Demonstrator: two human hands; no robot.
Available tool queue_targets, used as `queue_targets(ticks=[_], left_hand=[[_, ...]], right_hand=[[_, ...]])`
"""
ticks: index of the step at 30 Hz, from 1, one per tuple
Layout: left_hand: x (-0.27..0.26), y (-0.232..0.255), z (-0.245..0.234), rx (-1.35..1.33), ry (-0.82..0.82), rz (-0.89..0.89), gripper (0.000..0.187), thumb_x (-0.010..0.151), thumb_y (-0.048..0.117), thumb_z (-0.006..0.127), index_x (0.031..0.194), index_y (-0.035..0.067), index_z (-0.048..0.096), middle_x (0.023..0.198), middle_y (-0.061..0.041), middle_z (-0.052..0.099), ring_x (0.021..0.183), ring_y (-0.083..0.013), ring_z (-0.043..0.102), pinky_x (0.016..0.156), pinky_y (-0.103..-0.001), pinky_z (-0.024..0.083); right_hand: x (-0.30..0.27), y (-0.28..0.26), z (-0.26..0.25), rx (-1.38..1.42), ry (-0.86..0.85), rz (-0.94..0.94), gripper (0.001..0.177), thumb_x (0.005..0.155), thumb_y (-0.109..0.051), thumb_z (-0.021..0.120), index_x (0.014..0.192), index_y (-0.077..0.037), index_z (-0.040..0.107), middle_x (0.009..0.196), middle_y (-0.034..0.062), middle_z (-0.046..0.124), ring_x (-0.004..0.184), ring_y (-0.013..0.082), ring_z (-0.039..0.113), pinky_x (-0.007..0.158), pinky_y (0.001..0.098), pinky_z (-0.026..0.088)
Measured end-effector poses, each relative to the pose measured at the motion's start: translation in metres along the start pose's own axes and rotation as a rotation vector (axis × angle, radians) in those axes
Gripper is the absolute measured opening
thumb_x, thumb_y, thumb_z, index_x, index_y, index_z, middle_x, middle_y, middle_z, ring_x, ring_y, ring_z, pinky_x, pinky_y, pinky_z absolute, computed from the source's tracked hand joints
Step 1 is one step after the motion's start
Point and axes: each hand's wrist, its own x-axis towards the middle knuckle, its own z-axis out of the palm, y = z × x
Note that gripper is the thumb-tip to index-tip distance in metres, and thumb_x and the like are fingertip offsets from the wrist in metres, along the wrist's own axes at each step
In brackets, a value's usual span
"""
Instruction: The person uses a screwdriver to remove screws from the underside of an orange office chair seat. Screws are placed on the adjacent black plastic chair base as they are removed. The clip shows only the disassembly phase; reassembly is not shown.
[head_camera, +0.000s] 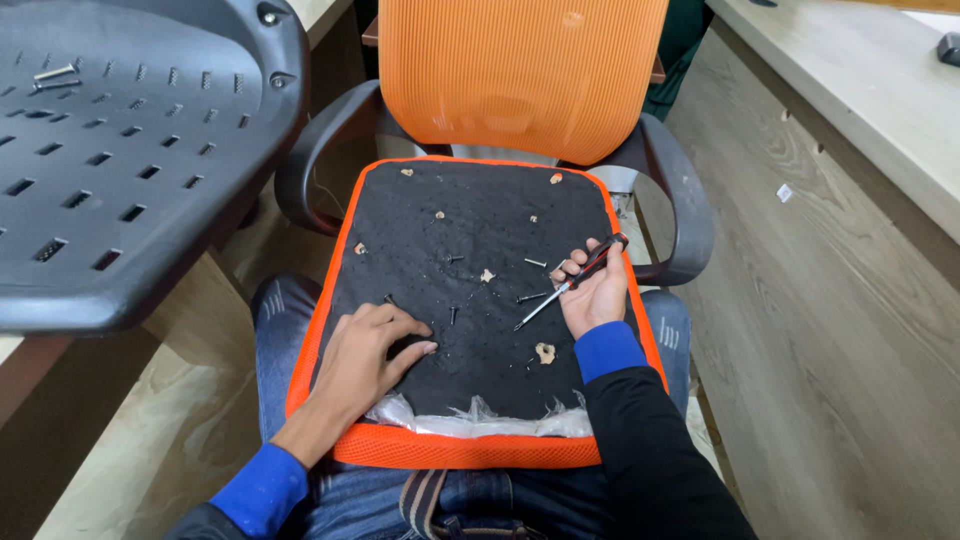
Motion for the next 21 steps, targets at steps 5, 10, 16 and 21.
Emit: queue_targets(ticks=[5, 10, 16, 21], left_hand=[[-0.003, 0.000, 0.000, -0.053, 0.014, 0.045, 0.015, 0.084, 0.027, 0.077, 0.091, 0.014, 0.081, 0.088, -0.001, 0.074, 0.087, -0.0230, 0.065, 0.079, -0.037, 0.048], [0.001, -0.004, -0.001, -0.105, -0.043, -0.009, 0.014, 0.083, 0.025, 0.078, 0.092, 0.015, 0.082, 0.091, 0.000, 0.075, 0.085, -0.0228, 0.064, 0.077, -0.035, 0.049], [-0.001, -0.003, -0.001, -0.086, -0.010, 0.049, 0.013, 0.081, 0.021, 0.079, 0.092, 0.014, 0.082, 0.091, -0.001, 0.075, 0.086, -0.0241, 0.065, 0.078, -0.037, 0.050], [-0.001, -0.011, 0.005, -0.164, 0.000, 0.009, 0.018, 0.075, 0.019, 0.084, 0.092, 0.012, 0.081, 0.088, -0.005, 0.074, 0.085, -0.0269, 0.066, 0.078, -0.038, 0.050]], right_hand=[[-0.013, -0.004, 0.017, -0.004, -0.021, -0.005, 0.044, 0.105, -0.057, 0.044, 0.111, -0.014, 0.049, 0.084, 0.0033, 0.048, 0.069, 0.0153, 0.044, 0.066, 0.0340, 0.040], [-0.029, 0.000, 0.055, -0.055, -0.275, -0.039, 0.037, 0.112, -0.055, 0.044, 0.115, -0.018, 0.048, 0.090, -0.0010, 0.046, 0.071, 0.0118, 0.040, 0.064, 0.0297, 0.034], [-0.053, 0.041, 0.121, -0.138, -0.284, -0.053, 0.055, 0.100, -0.062, 0.039, 0.133, -0.018, 0.048, 0.087, -0.0011, 0.047, 0.070, 0.0109, 0.043, 0.062, 0.0294, 0.038], [-0.070, 0.081, 0.151, -0.212, -0.328, 0.001, 0.051, 0.108, -0.056, 0.037, 0.133, -0.013, 0.047, 0.091, 0.0019, 0.050, 0.073, 0.0116, 0.047, 0.060, 0.0269, 0.038]])
